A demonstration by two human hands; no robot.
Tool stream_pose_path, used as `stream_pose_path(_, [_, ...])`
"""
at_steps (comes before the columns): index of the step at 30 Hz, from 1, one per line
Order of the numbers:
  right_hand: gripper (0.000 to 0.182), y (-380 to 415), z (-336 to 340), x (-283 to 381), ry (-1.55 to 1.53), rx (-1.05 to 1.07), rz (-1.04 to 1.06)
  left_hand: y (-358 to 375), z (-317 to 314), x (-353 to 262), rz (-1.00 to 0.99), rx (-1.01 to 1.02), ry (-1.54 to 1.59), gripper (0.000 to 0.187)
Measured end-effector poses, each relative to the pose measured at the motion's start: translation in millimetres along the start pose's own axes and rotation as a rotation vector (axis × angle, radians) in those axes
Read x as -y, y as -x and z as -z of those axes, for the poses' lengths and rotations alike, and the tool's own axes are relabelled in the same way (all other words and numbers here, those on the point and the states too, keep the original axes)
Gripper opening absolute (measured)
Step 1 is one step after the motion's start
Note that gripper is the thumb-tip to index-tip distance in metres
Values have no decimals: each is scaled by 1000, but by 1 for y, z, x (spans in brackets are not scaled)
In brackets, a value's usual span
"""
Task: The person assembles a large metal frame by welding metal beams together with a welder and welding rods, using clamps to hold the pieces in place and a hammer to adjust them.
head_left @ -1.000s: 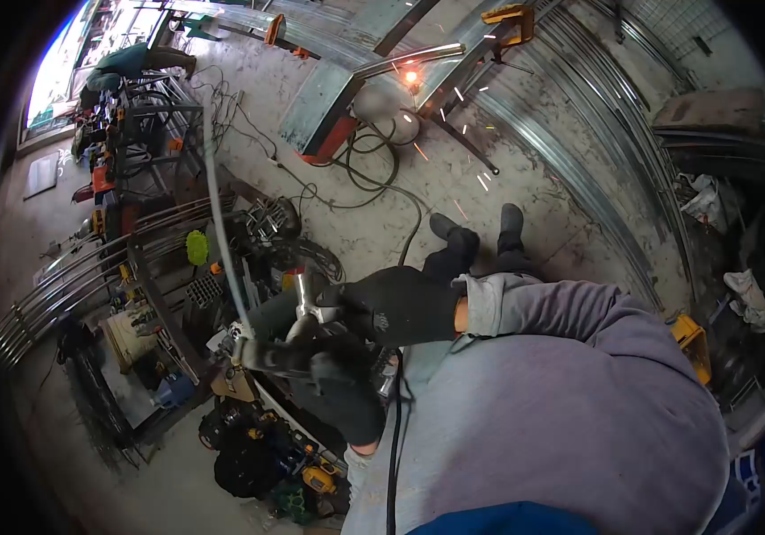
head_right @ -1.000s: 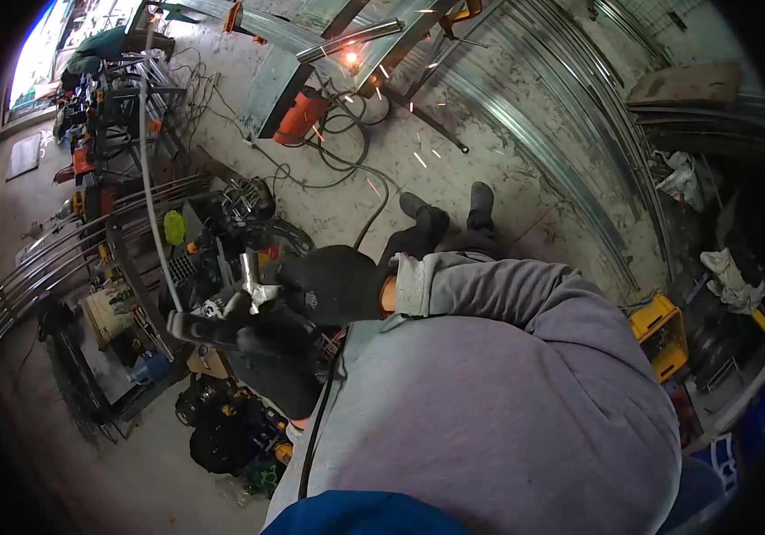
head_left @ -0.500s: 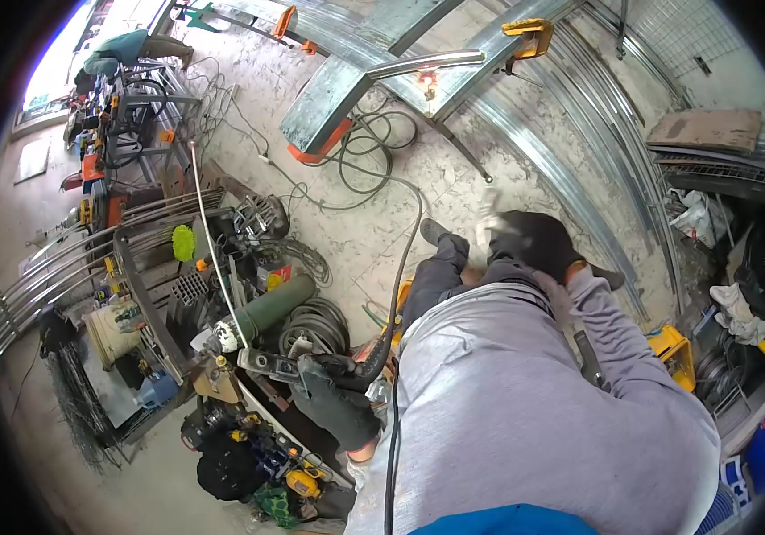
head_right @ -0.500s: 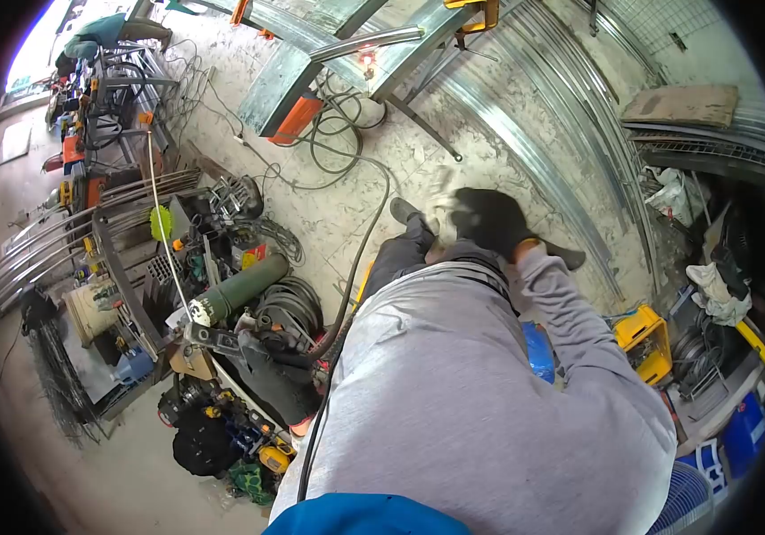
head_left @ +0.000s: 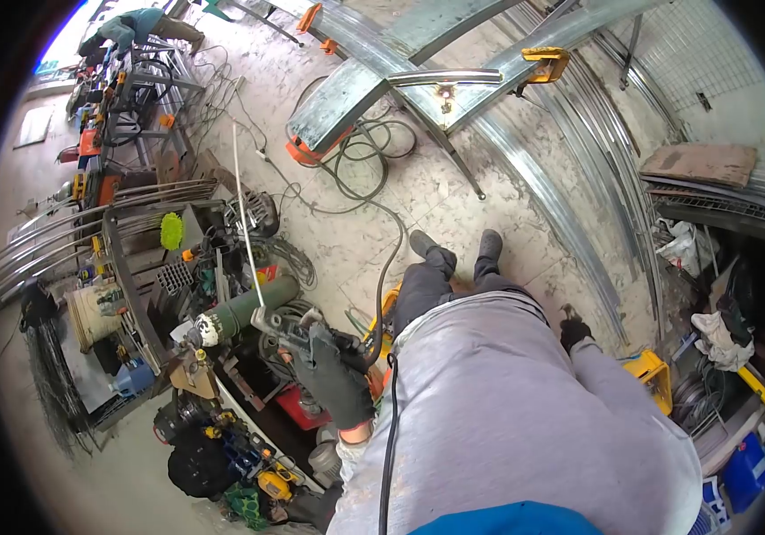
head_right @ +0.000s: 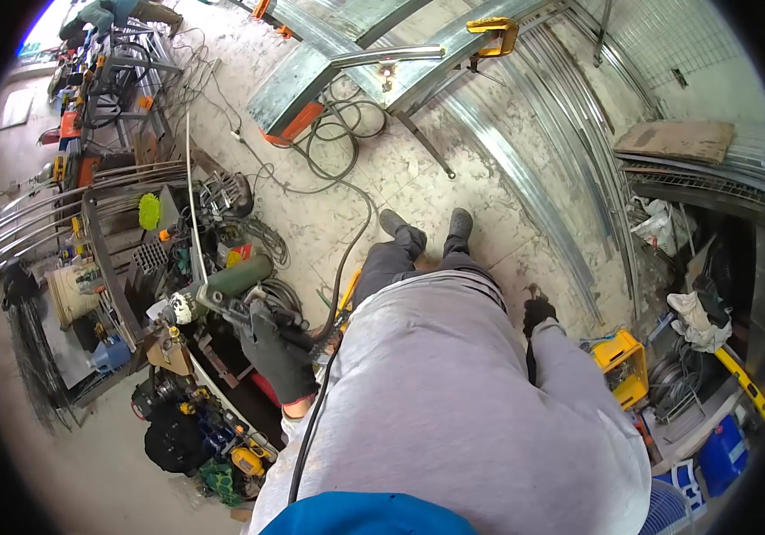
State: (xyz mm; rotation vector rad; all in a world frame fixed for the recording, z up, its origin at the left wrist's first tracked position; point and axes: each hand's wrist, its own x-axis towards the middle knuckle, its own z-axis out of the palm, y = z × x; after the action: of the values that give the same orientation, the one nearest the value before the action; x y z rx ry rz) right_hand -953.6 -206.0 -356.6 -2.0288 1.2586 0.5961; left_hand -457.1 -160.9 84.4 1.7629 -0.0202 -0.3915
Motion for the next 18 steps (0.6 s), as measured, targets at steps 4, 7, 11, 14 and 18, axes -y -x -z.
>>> stream_pose_path(4, [21,16,-2,50,-62,-97,-50,-9,-15,0,-62,93,-61,32])
stream_pose_path(7, [24,12,14,57,-118,-189,13,-17,-26,4,-31,137,10,35])
stream_pose_path(11, [20,-1,45,67,-103,-309,82,-24,-41,1,4,204,70,23])
stream_pose_path(14, [20,-6,70,71,-57,-304,79,-27,-52,0,-1,197,110,23])
stream_pose_path(18, [25,-9,69,66,-414,-380,-69,-34,-50,9,21,236,162,22])
